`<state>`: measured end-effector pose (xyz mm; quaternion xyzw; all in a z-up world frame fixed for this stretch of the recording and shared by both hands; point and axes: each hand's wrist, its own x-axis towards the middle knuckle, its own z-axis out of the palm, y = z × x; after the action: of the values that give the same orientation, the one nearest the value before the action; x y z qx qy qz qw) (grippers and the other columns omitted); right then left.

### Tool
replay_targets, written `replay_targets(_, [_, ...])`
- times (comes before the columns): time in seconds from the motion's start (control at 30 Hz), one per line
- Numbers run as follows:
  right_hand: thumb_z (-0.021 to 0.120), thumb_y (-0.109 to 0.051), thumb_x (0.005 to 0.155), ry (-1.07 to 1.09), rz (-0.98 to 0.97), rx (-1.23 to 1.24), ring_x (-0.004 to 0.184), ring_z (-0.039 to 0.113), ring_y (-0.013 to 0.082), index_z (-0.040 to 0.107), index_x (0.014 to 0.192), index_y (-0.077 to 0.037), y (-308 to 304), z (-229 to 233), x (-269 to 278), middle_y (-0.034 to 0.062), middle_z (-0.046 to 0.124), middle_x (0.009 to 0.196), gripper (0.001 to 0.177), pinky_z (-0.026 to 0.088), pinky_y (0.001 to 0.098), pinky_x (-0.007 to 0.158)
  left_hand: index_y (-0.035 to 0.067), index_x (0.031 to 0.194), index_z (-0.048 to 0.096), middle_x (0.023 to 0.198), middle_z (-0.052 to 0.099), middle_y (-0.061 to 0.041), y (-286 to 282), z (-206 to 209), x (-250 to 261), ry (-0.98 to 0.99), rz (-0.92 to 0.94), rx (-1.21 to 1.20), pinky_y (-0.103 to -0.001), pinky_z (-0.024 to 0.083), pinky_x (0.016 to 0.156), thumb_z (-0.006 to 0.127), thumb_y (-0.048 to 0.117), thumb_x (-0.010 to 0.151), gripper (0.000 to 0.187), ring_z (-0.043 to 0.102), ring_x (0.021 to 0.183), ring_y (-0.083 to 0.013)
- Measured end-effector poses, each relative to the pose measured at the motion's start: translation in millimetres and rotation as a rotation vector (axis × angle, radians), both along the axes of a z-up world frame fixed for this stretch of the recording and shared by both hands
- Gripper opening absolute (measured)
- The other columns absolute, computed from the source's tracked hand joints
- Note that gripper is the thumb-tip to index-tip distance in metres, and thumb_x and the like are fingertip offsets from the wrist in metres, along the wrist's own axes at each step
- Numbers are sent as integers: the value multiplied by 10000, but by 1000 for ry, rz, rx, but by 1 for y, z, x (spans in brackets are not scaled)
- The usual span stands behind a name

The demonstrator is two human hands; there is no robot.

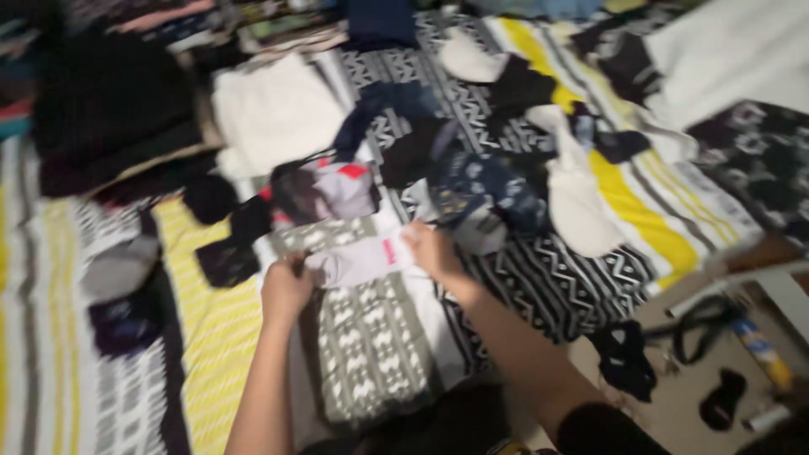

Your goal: The person is folding and matching pairs of socks on a bed.

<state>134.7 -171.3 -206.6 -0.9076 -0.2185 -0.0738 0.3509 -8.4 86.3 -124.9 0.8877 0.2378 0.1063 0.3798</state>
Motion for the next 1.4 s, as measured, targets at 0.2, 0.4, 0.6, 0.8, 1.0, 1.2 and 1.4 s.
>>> replay_targets(0.2, [762,-268,860,202,73,276,676,698,307,690,1120,-63,-41,36,26,119,729,742,338,531,397,583,67,1261,688,1252,606,-268,-97,45,22,-164,-89,630,-576,391,998,670,175,735,537,516,1206,-452])
replay_targets(0.4, [613,-144,976,235,-153,655,646,619,177,666,960,-48,-251,73,174,72,634,779,111,488,331,561,110,1355,619,1469,495,-223,-167,-38,68,-87,-493,416,-597,321,1169,679,306,873,524,392,1405,-433])
replay_targets(0.6, [757,-169,815,-266,-786,-313,1219,554,436,644,1363,-102,-442,65,246,197,638,1341,563,442,544,1019,303,1503,424,1642,215,-151,-191,-32,89,246,-557,466,-747,116,1125,708,459,830,747,145,1520,-401])
replay_targets(0.8, [781,-334,796,10,-840,-560,1168,498,515,693,1237,-203,-458,47,275,199,679,1143,469,369,670,945,391,1589,224,1690,7,-153,-184,-32,103,444,-636,334,-724,-67,1144,693,509,871,866,-86,1550,-400])
replay_targets(1.0, [765,-571,915,-53,-557,-215,1053,636,425,707,1227,-68,-380,43,304,243,698,1069,595,490,552,950,409,1587,217,1693,-43,-157,-182,-26,106,458,-649,269,-713,-101,1144,695,508,867,871,-118,1552,-407])
replay_targets(1.2, [887,-454,694,-459,-106,-164,1276,500,451,555,1378,-53,-219,135,289,275,580,1335,860,420,548,1042,399,1583,233,1698,-58,-160,-177,-38,105,414,-644,238,-710,-111,1133,703,508,866,864,-126,1554,-401])
replay_targets(1.4, [662,-249,936,-276,25,-1087,1146,693,261,820,970,-212,-217,52,368,50,780,1100,165,406,618,1140,392,1580,279,1701,-90,-148,-170,-51,104,400,-658,147,-679,-115,1153,727,520,856,861,-149,1562,-384])
